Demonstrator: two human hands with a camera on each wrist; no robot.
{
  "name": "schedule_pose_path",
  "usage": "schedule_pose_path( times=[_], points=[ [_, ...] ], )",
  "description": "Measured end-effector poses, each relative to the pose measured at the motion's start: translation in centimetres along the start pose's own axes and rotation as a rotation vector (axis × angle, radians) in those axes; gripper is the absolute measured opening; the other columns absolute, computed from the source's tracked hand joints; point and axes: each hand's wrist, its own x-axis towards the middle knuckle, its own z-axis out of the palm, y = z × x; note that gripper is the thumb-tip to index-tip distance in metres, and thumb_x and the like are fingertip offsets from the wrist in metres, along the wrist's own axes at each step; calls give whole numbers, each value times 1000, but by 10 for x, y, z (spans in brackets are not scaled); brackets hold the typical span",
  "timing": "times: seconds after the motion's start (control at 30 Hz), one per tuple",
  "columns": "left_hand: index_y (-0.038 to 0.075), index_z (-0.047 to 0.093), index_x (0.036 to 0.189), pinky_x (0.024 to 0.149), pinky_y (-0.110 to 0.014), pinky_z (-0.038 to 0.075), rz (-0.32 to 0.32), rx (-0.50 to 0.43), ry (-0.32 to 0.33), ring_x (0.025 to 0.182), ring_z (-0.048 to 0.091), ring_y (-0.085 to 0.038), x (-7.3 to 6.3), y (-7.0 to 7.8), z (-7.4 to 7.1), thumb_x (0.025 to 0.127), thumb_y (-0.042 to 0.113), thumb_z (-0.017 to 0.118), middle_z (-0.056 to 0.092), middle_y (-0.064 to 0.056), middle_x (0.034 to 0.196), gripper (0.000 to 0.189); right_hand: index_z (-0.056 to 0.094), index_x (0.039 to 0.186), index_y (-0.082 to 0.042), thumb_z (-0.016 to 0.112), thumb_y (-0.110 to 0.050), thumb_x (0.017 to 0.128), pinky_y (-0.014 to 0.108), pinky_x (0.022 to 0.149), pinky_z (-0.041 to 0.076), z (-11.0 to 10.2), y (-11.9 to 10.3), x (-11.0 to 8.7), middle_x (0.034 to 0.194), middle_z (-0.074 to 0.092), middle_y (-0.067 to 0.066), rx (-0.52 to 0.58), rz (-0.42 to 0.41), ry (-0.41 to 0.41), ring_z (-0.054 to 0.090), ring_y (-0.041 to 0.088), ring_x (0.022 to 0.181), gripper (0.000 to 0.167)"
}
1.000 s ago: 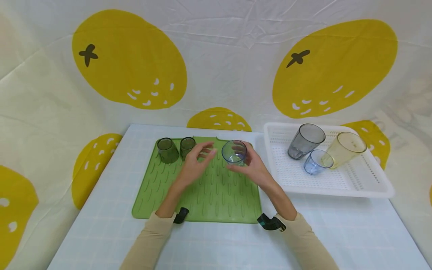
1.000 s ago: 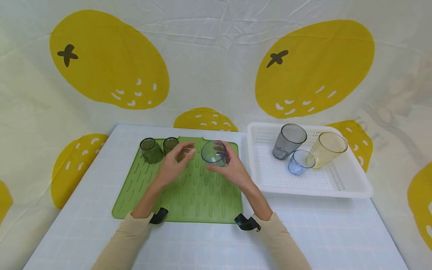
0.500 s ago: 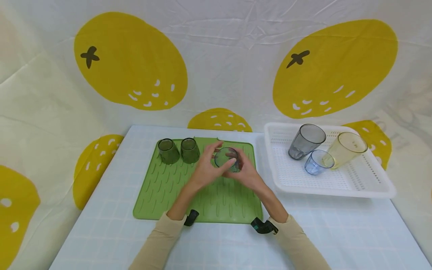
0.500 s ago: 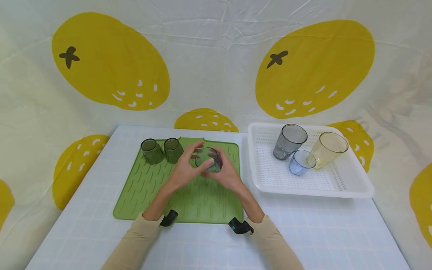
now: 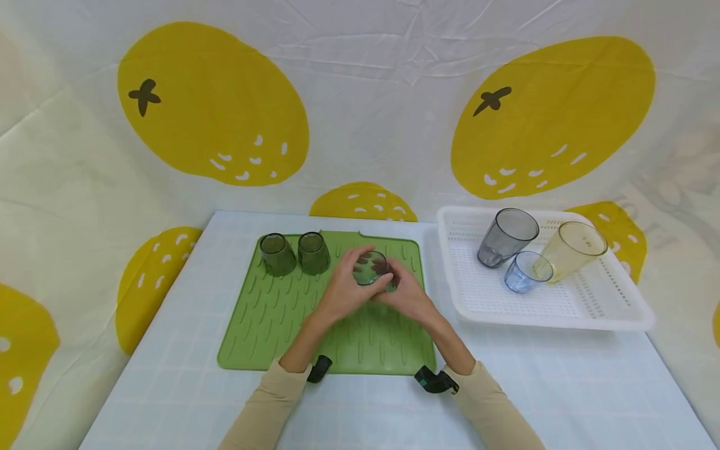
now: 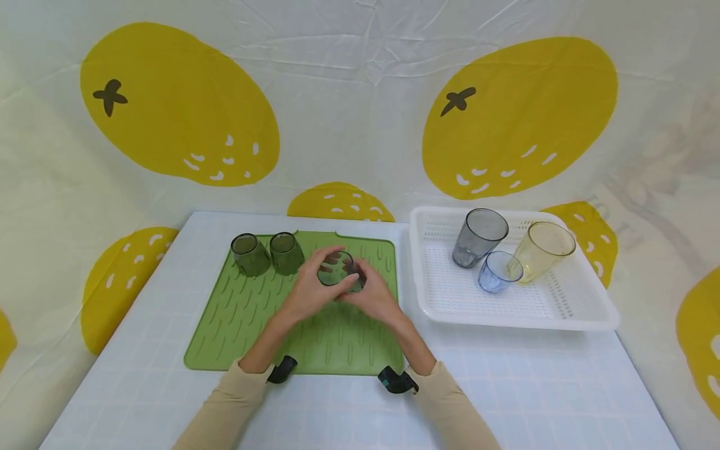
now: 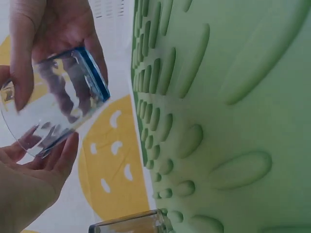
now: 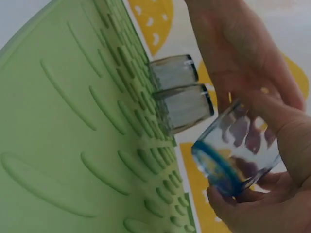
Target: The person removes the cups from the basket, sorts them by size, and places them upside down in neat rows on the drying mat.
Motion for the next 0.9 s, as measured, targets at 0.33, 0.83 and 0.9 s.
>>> schedule_pose_path(
  times=[0.33, 0.83, 0.9],
  points=[
    [12, 55, 145, 102, -47, 51, -46, -166, -7, 122, 58, -32, -4, -1, -11, 97, 22, 74, 59, -16, 133, 53, 42, 151, -15, 82, -25, 90, 38, 94, 53, -9, 4, -2, 138, 56, 13, 207, 147, -83, 59, 27, 120, 73],
    [2, 47, 148, 109, -47, 46, -98, -179, -130, 129, 55, -36, -9, -7, -34, 101, 15, 69, 55, -22, 141, 54, 38, 153, -9, 72, -18, 98, 32, 106, 48, -11, 0, 2, 148, 49, 18, 451, 150, 0, 51, 27, 135, 65],
    [1, 49, 148, 109, -47, 46, -85, -161, -136, 129, 56, -34, -10, -10, -35, 101, 16, 69, 56, -20, 141, 53, 39, 152, -8, 71, -16, 98, 31, 106, 47, -10, -2, 3, 147, 50, 19, 485, 139, -1, 52, 26, 135, 63]
  ],
)
